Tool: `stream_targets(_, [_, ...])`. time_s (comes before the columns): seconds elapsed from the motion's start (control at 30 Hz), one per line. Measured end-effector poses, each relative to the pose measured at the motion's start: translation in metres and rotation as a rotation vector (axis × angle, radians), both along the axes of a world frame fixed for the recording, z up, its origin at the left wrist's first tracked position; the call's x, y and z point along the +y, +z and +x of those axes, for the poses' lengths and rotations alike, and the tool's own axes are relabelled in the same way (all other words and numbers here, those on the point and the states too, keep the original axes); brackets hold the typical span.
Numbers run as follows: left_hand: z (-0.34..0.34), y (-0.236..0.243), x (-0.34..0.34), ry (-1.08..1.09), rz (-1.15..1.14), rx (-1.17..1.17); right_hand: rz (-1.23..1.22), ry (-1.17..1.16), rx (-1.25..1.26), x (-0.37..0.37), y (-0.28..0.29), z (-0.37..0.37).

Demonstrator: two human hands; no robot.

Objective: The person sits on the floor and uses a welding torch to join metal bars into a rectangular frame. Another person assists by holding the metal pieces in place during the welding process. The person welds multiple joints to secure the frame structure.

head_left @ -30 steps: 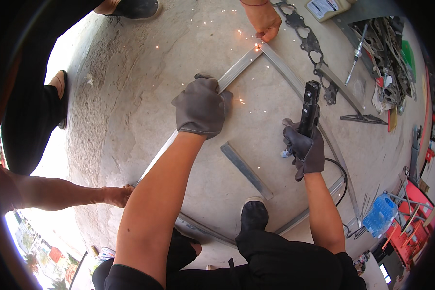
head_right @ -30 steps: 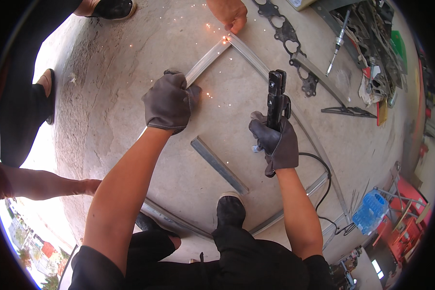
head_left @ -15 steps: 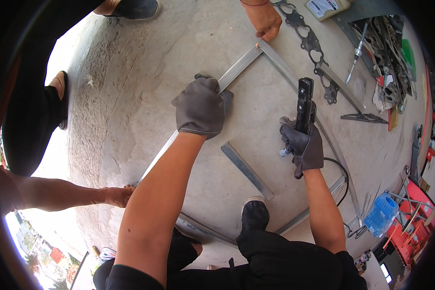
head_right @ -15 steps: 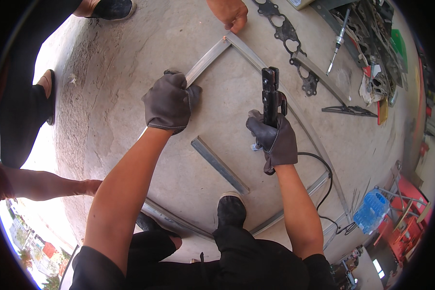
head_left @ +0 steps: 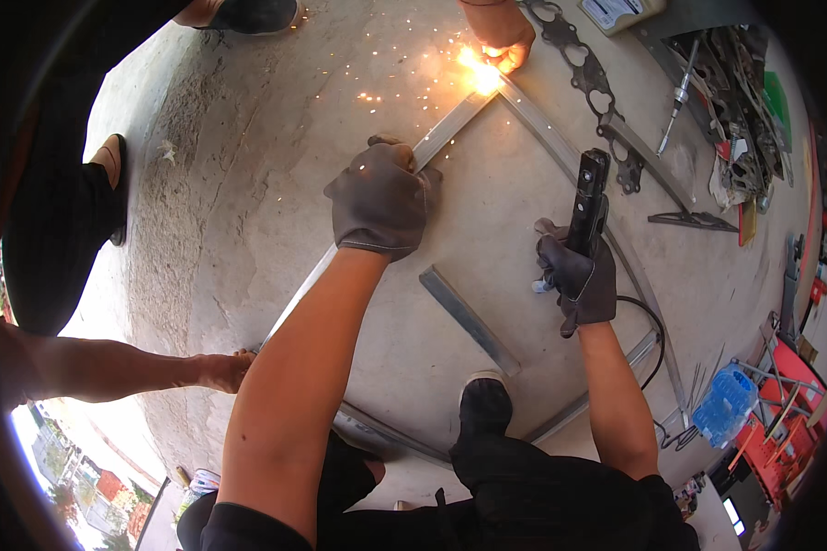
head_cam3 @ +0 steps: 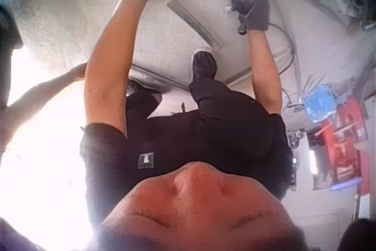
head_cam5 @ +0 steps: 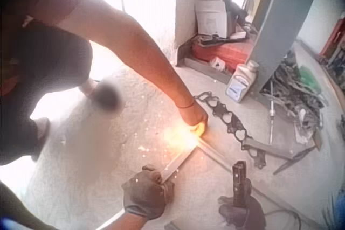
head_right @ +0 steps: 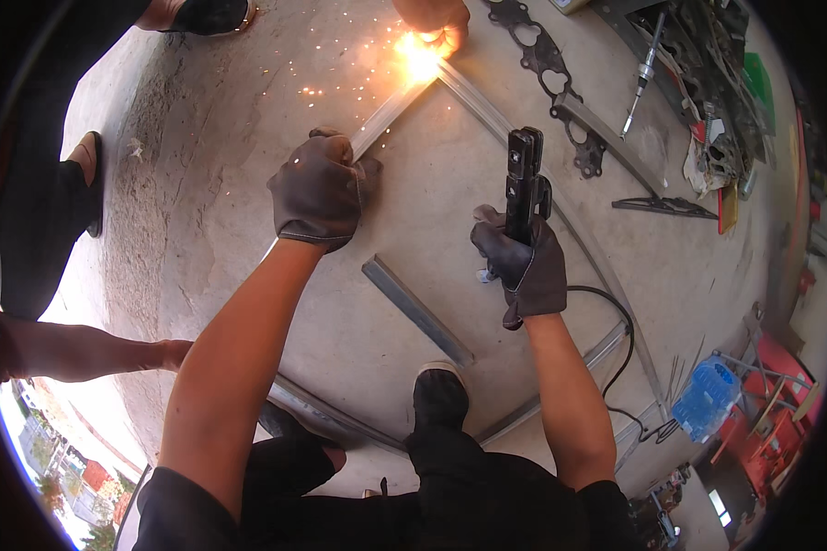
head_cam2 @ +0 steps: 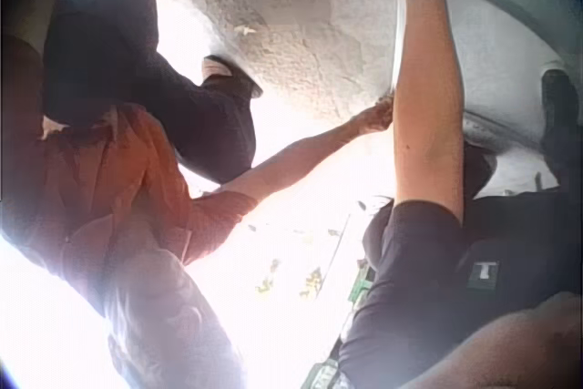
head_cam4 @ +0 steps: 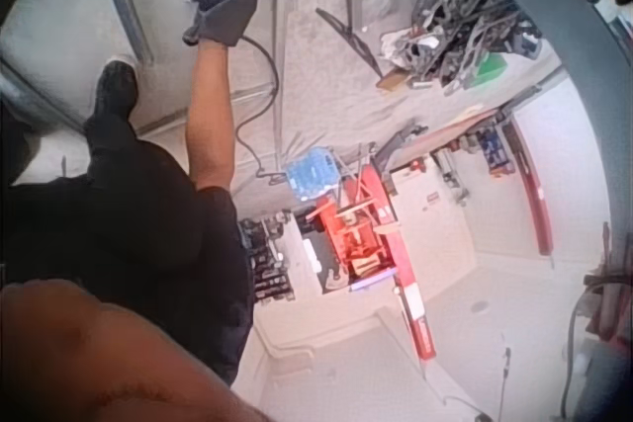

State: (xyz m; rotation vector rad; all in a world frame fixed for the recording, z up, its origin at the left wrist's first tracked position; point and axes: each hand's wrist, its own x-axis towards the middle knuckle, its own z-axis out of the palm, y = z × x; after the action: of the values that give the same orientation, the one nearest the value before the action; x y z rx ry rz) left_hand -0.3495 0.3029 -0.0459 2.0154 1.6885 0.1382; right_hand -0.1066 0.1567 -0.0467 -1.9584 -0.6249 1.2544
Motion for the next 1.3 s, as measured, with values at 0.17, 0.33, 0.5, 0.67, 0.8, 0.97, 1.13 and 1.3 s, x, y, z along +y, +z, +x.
stream_targets(0.17, [-0.007, -0.009, -0.003, -0.010, 0.137, -0.079, -0.081, -0.133, 0.047, 0.007, 0.017, -0.012])
stream_targets(0.33, [-0.006, -0.012, -0.004, -0.011, 0.129, -0.073, -0.131, -0.128, 0.019, 0.010, 0.019, -0.014])
stream_targets(0.5, [-0.006, -0.011, -0.004, -0.023, 0.134, -0.068, -0.157, -0.075, -0.049, 0.009, 0.011, -0.013])
stream_targets(0.67, [-0.005, -0.008, -0.002, -0.006, 0.073, -0.058, -0.152, -0.074, -0.020, 0.009, 0.010, -0.012])
stream_targets(0.8, [-0.007, -0.009, -0.002, -0.009, 0.098, -0.046, -0.184, -0.071, -0.025, 0.011, 0.018, -0.014])
stream_targets(0.97, [-0.006, -0.009, -0.003, -0.015, 0.106, -0.059, -0.159, -0.083, -0.011, 0.002, 0.013, -0.010])
stream_targets(1.13, [-0.005, -0.010, -0.003, -0.022, 0.118, -0.062, -0.126, -0.090, -0.021, -0.004, 0.003, -0.005])
stream_targets(1.3, [-0.007, -0.011, -0.002, -0.027, 0.121, -0.030, -0.208, -0.093, -0.002, 0.002, 0.012, -0.010])
